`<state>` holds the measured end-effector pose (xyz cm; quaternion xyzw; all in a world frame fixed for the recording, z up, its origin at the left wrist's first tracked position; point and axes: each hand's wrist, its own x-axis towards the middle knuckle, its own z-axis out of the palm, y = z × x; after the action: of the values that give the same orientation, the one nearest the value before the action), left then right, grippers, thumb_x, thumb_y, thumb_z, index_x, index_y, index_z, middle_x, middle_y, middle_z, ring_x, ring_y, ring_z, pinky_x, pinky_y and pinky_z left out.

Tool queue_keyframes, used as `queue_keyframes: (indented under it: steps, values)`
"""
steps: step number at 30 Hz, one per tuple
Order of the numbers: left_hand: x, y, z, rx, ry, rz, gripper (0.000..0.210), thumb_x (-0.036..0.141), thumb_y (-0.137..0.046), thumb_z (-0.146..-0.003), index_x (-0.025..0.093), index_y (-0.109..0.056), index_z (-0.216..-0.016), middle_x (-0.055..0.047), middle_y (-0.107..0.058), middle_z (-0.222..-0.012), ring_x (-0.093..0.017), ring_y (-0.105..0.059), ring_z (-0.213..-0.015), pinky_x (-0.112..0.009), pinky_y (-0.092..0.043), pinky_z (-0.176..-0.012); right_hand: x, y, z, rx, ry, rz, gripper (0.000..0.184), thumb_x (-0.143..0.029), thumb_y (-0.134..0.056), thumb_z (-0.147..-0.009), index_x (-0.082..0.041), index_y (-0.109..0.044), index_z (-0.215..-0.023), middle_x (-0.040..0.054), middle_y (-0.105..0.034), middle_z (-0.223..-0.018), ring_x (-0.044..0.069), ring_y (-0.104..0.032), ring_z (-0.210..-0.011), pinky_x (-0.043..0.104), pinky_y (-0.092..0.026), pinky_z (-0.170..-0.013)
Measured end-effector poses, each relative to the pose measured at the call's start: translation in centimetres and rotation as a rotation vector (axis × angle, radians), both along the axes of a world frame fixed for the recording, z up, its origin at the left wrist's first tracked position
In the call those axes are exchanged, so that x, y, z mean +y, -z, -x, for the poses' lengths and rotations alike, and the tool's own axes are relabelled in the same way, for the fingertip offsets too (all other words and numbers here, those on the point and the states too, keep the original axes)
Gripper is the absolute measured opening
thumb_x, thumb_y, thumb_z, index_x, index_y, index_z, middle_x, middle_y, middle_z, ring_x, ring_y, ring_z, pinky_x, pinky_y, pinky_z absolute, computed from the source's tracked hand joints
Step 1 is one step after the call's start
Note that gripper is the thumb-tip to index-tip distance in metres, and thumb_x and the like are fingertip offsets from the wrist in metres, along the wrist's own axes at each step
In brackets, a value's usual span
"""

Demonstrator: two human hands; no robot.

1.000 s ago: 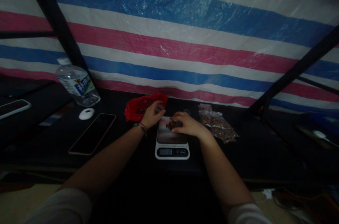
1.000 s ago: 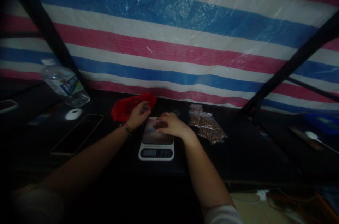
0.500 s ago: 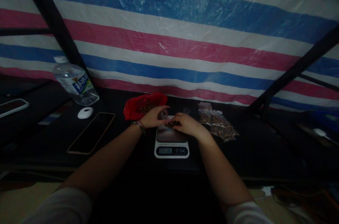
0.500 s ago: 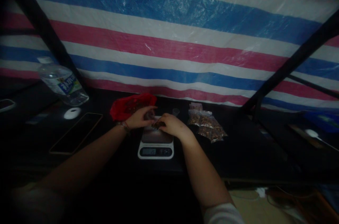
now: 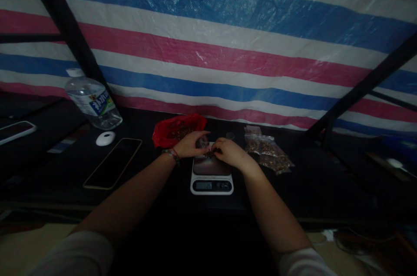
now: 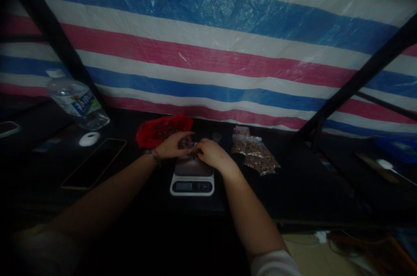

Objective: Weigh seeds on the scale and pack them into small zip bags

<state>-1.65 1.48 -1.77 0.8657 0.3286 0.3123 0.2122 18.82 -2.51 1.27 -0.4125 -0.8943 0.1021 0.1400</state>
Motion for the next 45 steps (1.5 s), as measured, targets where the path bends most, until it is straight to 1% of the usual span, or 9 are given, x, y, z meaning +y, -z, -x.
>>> queue_keyframes:
  steps: [9,15,20,25,32,34,37,39,45]
  values:
    - [-0.3,-0.3,-0.2,0.002,-0.017,-0.055,0.063,0.043,-0.068,-0.068,0.016,-0.054,-0.122,-0.012,-0.062,-0.113,-0.027,-0.058,-0.104,-0.04,-0.044,-0.091,0.4,-0.6,0.0,0.269,-0.005,-0.025,0.015,-0.013,-0.061,-0.078,-0.016,-0.067,-0.091,0.0062,-0.063,-0.091,0.015,-0.058,-0.085,0.026,-0.046,-0.076]
    - [-0.6,-0.7,-0.7,-0.001,0.059,-0.1,0.041,0.035,-0.066,-0.069,0.018,-0.06,-0.106,-0.007,-0.065,-0.1,-0.024,-0.061,-0.094,-0.036,-0.047,-0.084,0.8,-1.1,1.9,0.409,-0.041,-0.049,0.02,-0.007,-0.059,-0.075,-0.017,-0.066,-0.091,0.0043,-0.062,-0.094,0.014,-0.058,-0.088,0.027,-0.045,-0.08]
    - [-0.6,-0.6,-0.7,-0.066,-0.007,-0.09,0.034,0.03,-0.065,-0.067,0.018,-0.061,-0.099,-0.006,-0.065,-0.099,-0.024,-0.06,-0.093,-0.036,-0.047,-0.084,0.8,-0.7,3.1,0.437,-0.001,-0.073,0.02,-0.009,-0.057,-0.078,-0.019,-0.066,-0.093,0.0045,-0.062,-0.097,0.016,-0.056,-0.095,0.03,-0.043,-0.087]
    - [-0.5,-0.2,-0.8,-0.123,-0.008,-0.066,0.033,0.022,-0.062,-0.066,0.017,-0.06,-0.099,-0.006,-0.065,-0.097,-0.022,-0.061,-0.09,-0.035,-0.048,-0.082,1.1,-0.1,3.5,0.477,0.053,-0.096,0.017,-0.013,-0.058,-0.08,-0.019,-0.066,-0.093,0.0055,-0.062,-0.096,0.016,-0.056,-0.094,0.031,-0.044,-0.087]
    - [-0.2,0.3,-0.8,-0.161,-0.039,-0.042,0.036,0.023,-0.062,-0.067,0.017,-0.059,-0.103,-0.006,-0.065,-0.099,-0.022,-0.061,-0.093,-0.035,-0.047,-0.084,1.2,0.3,3.9,0.433,0.142,-0.086,0.022,-0.018,-0.059,-0.081,-0.021,-0.064,-0.102,0.0052,-0.064,-0.098,0.017,-0.058,-0.094,0.032,-0.044,-0.086]
    - [-0.2,0.2,-0.7,-0.156,-0.035,-0.045,0.035,0.023,-0.061,-0.067,0.017,-0.059,-0.101,-0.006,-0.064,-0.097,-0.021,-0.061,-0.09,-0.034,-0.047,-0.082,1.2,0.3,3.9,0.432,0.165,-0.084,0.018,-0.02,-0.061,-0.08,-0.02,-0.065,-0.098,0.0047,-0.065,-0.095,0.017,-0.059,-0.092,0.032,-0.045,-0.085]
    - [-0.3,0.0,-0.7,-0.149,-0.009,-0.059,0.032,0.022,-0.061,-0.068,0.017,-0.058,-0.099,-0.005,-0.064,-0.095,-0.02,-0.061,-0.087,-0.032,-0.047,-0.079,1.2,0.3,3.9,0.432,0.127,-0.091,0.009,-0.021,-0.061,-0.081,-0.019,-0.068,-0.086,0.005,-0.065,-0.091,0.017,-0.059,-0.091,0.031,-0.045,-0.086]
    - [-0.4,-0.1,-0.8,-0.143,-0.003,-0.064,0.032,0.022,-0.061,-0.068,0.017,-0.058,-0.1,-0.005,-0.064,-0.094,-0.02,-0.061,-0.087,-0.031,-0.048,-0.078,1.1,0.2,3.9,0.42,0.097,-0.096,0.011,-0.02,-0.059,-0.083,-0.019,-0.069,-0.085,0.0059,-0.065,-0.092,0.016,-0.059,-0.091,0.031,-0.045,-0.086]
    - [-0.2,0.0,-0.7,-0.168,-0.094,-0.072,0.037,0.026,-0.062,-0.071,0.017,-0.058,-0.106,-0.006,-0.065,-0.1,-0.021,-0.061,-0.092,-0.033,-0.047,-0.084,1.1,-0.2,2.8,0.485,0.08,-0.127,0.028,-0.013,-0.045,-0.087,-0.021,-0.066,-0.104,0.0062,-0.065,-0.101,0.016,-0.058,-0.096,0.032,-0.045,-0.088]
